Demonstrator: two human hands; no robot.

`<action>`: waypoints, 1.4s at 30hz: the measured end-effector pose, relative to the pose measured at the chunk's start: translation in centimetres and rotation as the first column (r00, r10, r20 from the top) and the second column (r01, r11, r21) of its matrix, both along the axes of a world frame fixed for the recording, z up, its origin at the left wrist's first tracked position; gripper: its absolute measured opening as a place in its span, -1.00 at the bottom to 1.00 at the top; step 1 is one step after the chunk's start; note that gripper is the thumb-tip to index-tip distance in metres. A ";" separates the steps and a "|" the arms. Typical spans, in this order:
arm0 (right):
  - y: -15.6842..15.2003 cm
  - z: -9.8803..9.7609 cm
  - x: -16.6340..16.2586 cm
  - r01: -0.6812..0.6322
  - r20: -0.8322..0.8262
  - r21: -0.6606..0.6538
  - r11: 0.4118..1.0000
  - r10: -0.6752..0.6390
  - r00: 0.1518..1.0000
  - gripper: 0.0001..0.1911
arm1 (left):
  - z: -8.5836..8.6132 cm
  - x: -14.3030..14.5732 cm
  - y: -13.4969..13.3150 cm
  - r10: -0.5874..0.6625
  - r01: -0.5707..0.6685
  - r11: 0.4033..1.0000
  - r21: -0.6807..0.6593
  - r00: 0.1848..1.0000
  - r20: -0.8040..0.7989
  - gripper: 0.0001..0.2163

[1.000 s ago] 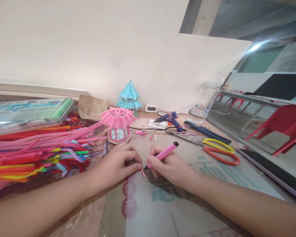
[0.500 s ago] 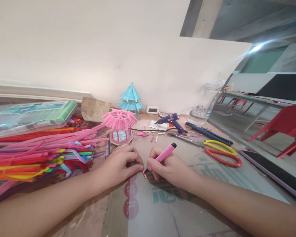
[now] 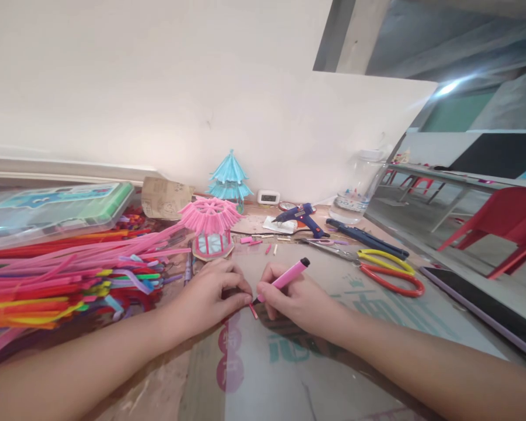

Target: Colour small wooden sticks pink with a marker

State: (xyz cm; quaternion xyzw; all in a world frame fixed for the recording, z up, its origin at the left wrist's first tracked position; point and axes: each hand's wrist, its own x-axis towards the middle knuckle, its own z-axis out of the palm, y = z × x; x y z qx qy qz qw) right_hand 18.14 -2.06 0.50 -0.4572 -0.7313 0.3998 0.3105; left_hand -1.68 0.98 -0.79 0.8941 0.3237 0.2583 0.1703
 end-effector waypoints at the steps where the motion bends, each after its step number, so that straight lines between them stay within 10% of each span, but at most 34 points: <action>1: 0.0 0.1 0.0 0.001 0.004 -0.012 1.000 0.000 1.000 -0.86 | 0.0 0.0 0.0 0.004 -0.004 1.000 0.003 1.000 -0.002 -0.88; 42: -0.1 0.0 0.1 0.006 -0.011 -0.004 1.000 -0.006 1.000 -0.86 | 0.4 0.1 0.0 -0.019 0.019 1.000 -0.022 1.000 -0.022 -0.88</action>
